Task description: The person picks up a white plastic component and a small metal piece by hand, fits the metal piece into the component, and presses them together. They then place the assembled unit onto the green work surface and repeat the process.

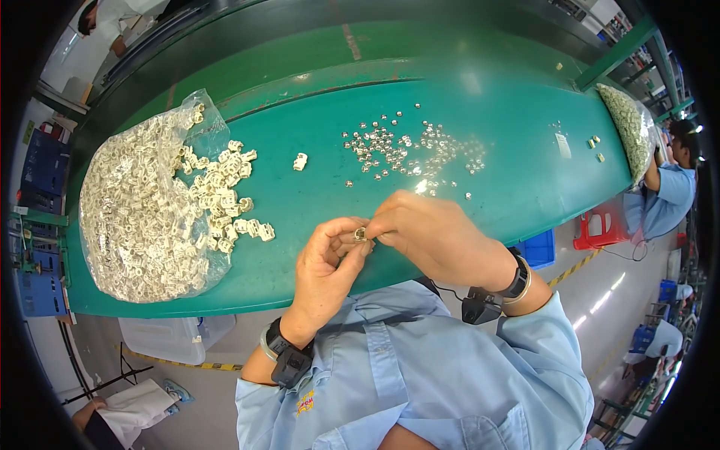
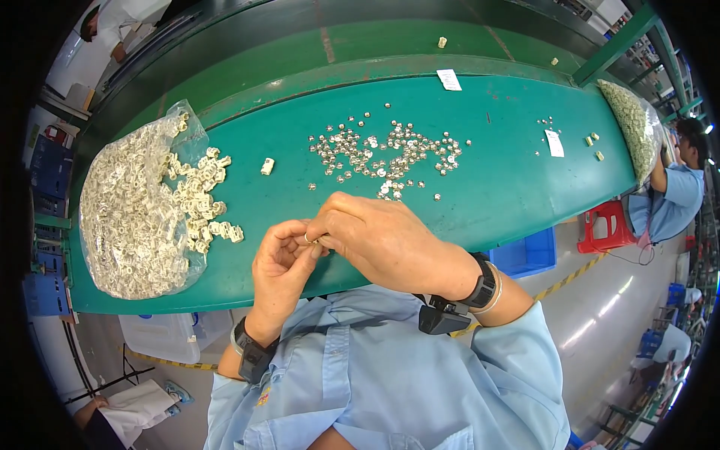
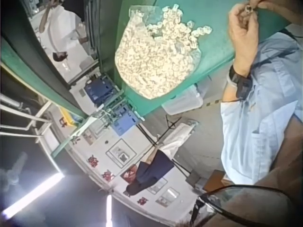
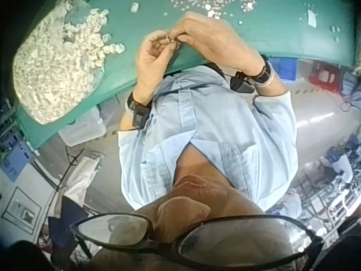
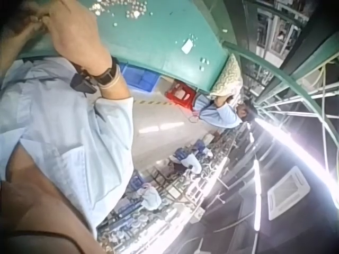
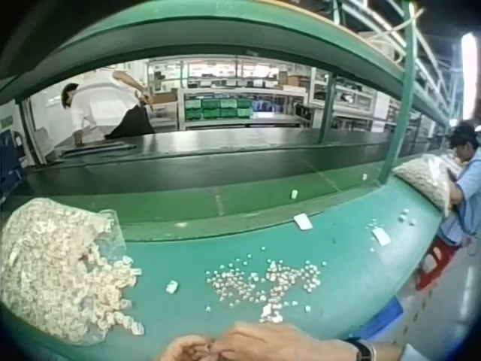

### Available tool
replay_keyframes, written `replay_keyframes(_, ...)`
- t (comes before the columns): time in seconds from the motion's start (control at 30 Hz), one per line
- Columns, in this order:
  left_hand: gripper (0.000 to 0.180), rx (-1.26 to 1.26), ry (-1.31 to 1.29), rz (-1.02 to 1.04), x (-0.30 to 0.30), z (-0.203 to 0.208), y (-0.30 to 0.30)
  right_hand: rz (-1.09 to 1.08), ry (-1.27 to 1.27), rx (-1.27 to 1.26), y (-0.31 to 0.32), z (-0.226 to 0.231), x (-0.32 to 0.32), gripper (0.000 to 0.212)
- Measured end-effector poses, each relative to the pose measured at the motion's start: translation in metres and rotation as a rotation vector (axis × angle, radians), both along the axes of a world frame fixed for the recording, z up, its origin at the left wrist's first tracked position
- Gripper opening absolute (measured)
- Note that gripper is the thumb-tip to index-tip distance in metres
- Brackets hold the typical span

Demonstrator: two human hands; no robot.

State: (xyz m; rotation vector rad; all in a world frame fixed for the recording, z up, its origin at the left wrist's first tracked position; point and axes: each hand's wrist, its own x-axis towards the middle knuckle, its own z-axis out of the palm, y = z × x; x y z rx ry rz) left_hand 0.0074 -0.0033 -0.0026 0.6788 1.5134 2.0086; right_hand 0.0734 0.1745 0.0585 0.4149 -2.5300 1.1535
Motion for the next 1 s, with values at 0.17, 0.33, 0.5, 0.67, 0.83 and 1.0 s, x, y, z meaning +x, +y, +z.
replay_keyframes(0.17, 0.028, -0.003, 0.001, 0.006, 0.0006, -0.0005, 0.0001, 0.000, -0.008, 0.013, 0.0002, 0.0007, 0.0004, 0.015)
replay_keyframes(0.33, 0.030, 0.010, 0.022, -0.026, -0.0003, -0.0021, -0.0007, 0.006, -0.085, -0.007, 0.0000, 0.0046, 0.0040, 0.020)
replay_keyframes(0.5, 0.031, 0.015, 0.028, -0.027, 0.0004, -0.0030, -0.0005, 0.001, -0.091, -0.022, -0.0008, 0.0053, 0.0052, 0.019)
replay_keyframes(0.67, 0.031, 0.018, 0.036, -0.011, 0.0006, -0.0021, 0.0010, -0.004, -0.077, -0.012, -0.0012, 0.0046, 0.0063, 0.019)
replay_keyframes(0.83, 0.031, 0.017, 0.044, -0.021, 0.0007, -0.0041, 0.0004, -0.007, -0.054, 0.001, -0.0015, 0.0041, 0.0071, 0.019)
replay_keyframes(1.0, 0.032, 0.003, 0.070, -0.010, 0.0006, -0.0045, 0.0010, -0.008, -0.046, 0.003, -0.0022, 0.0026, 0.0061, 0.019)
